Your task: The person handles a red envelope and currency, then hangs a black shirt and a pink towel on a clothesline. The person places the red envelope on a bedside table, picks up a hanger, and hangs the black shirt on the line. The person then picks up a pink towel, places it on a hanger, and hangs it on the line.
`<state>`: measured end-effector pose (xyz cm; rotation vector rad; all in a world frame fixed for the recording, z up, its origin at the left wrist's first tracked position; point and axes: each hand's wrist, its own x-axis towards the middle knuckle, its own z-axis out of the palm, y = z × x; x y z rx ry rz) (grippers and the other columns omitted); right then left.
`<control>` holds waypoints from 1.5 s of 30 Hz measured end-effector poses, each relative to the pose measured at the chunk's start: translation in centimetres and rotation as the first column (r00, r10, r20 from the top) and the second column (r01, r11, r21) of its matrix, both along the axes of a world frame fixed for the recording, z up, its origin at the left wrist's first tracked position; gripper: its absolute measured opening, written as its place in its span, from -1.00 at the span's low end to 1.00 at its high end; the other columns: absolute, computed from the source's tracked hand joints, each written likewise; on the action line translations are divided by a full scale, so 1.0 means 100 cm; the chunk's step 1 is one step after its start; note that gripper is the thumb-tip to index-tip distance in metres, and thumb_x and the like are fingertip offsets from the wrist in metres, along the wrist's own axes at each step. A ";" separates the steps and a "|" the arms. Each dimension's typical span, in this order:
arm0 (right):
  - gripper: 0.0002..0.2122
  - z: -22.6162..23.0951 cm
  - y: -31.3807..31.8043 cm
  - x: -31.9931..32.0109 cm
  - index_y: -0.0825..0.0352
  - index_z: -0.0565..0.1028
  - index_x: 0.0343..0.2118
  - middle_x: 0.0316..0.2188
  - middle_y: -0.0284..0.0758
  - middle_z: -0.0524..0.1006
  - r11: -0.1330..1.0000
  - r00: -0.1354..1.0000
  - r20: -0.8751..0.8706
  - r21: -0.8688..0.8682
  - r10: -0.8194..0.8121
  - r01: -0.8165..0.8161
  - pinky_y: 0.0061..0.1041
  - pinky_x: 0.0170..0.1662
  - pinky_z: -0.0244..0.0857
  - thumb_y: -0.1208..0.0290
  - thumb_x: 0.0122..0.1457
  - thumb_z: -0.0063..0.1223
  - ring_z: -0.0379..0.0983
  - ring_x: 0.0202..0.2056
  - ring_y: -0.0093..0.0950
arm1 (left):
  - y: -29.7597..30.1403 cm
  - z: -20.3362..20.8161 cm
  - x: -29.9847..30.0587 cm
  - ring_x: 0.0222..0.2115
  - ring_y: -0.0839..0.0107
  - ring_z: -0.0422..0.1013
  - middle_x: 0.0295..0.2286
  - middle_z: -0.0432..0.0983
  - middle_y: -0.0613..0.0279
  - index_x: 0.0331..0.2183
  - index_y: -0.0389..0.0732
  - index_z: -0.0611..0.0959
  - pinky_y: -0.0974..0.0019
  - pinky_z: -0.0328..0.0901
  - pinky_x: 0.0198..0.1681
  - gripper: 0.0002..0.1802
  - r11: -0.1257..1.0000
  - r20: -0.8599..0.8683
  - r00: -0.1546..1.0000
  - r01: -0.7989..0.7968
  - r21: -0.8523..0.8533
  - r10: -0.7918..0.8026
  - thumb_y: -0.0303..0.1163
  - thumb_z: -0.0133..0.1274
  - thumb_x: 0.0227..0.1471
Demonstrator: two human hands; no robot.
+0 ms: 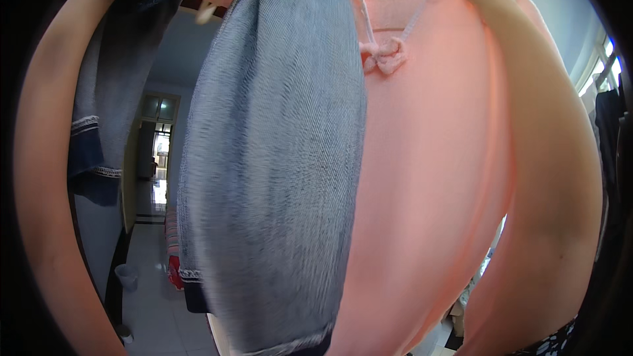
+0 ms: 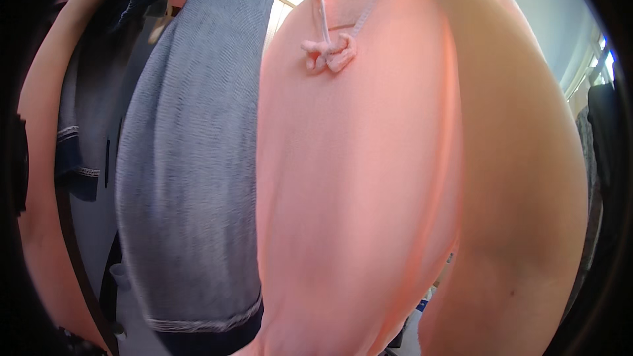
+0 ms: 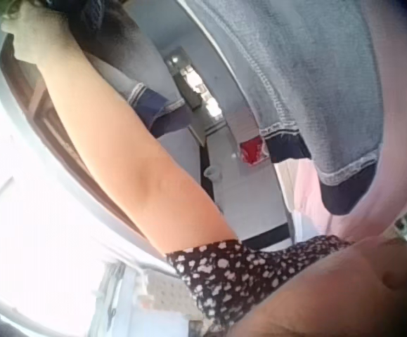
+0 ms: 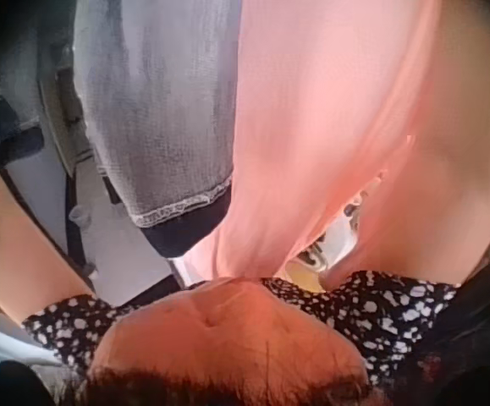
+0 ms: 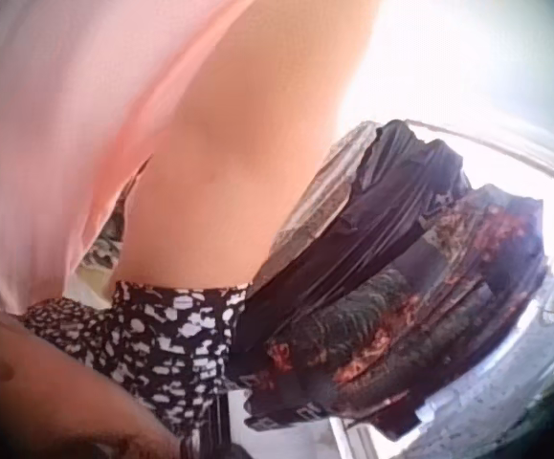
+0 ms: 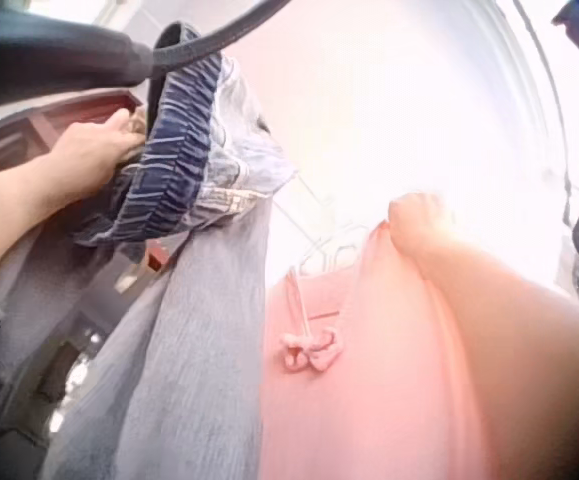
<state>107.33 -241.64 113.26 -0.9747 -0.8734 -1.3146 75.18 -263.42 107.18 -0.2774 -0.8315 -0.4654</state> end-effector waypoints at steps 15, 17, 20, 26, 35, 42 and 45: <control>-0.68 -0.011 0.012 0.173 0.20 0.55 -0.26 -0.24 -0.23 0.55 0.994 0.990 -0.120 0.095 0.068 -0.057 -0.24 -0.12 0.29 0.10 0.19 -0.17 0.45 -0.15 -0.21 | 0.037 -0.048 0.163 -0.15 0.00 0.35 -0.16 0.29 -0.04 -0.10 -0.03 0.52 0.06 0.29 -0.15 -0.46 0.978 0.042 0.977 0.208 -0.023 -0.207 -0.56 -0.01 -0.24; -0.64 -0.027 0.026 0.150 0.21 0.52 -0.23 -0.22 -0.21 0.54 0.989 0.993 -0.014 0.095 0.117 -0.115 -0.20 -0.12 0.31 0.06 0.21 -0.22 0.45 -0.14 -0.19 | 0.035 -0.055 0.191 -0.03 -0.06 0.21 -0.09 0.24 -0.05 0.00 -0.11 0.42 0.03 0.15 0.03 -0.33 0.993 -0.155 0.983 0.106 0.060 -0.096 -0.57 -0.01 -0.29; -0.81 0.002 0.002 0.103 0.24 0.55 -0.33 -0.31 -0.21 0.56 0.998 0.996 0.075 0.036 0.053 -0.055 -0.30 -0.20 0.37 0.36 0.13 -0.12 0.49 -0.21 -0.22 | 0.021 -0.021 0.171 0.10 0.02 0.07 0.02 0.18 -0.03 0.11 -0.16 0.27 0.04 -0.02 0.16 -0.20 0.997 -0.563 0.827 0.050 0.066 -0.004 -0.60 -0.04 -0.30; -0.86 -0.005 -0.025 0.047 0.25 0.57 -0.46 -0.43 -0.27 0.58 0.990 0.970 0.210 0.048 0.120 -0.133 -0.34 -0.28 0.39 0.51 0.00 -0.07 0.53 -0.31 -0.29 | 0.003 -0.009 0.198 0.03 0.11 0.23 -0.01 0.36 0.10 0.10 -0.13 0.30 0.13 0.06 0.13 -0.34 0.824 -0.532 0.843 -0.243 -0.511 -0.081 -0.55 -0.07 -0.12; -0.87 0.099 -0.090 0.091 0.16 0.58 -0.42 -0.35 -0.38 0.58 0.994 0.975 0.199 -0.068 0.100 -0.088 -0.43 -0.21 0.30 0.46 0.04 -0.04 0.51 -0.26 -0.42 | -0.042 0.123 0.281 -0.04 0.15 0.15 -0.02 0.16 0.14 -0.03 -0.01 0.41 0.10 0.08 0.03 -0.58 0.882 -0.475 0.862 -0.074 -0.465 -0.178 -0.38 -0.10 0.00; -0.71 0.038 -0.093 0.067 0.19 0.42 -0.08 -0.02 -0.33 0.39 0.979 0.968 0.248 -0.206 0.047 0.006 -0.25 0.19 -0.05 0.20 0.19 -0.12 0.22 0.07 -0.40 | -0.042 0.076 0.245 -0.44 0.15 0.48 -0.51 0.55 0.09 -0.39 -0.13 0.57 0.15 0.31 -0.39 -0.81 0.740 -0.095 0.995 -0.075 -0.669 0.014 -0.39 -0.14 -0.03; -0.66 0.006 -0.108 0.050 0.18 0.41 -0.04 0.04 -0.31 0.34 0.977 0.966 0.257 -0.212 0.034 0.022 -0.16 0.26 -0.20 0.17 0.16 -0.07 0.12 0.15 -0.35 | -0.041 0.060 0.198 -0.45 0.25 0.49 -0.55 0.55 0.14 -0.47 -0.13 0.61 0.15 0.10 0.06 -0.78 0.703 -0.069 0.980 -0.183 -0.687 0.187 -0.30 -0.12 -0.04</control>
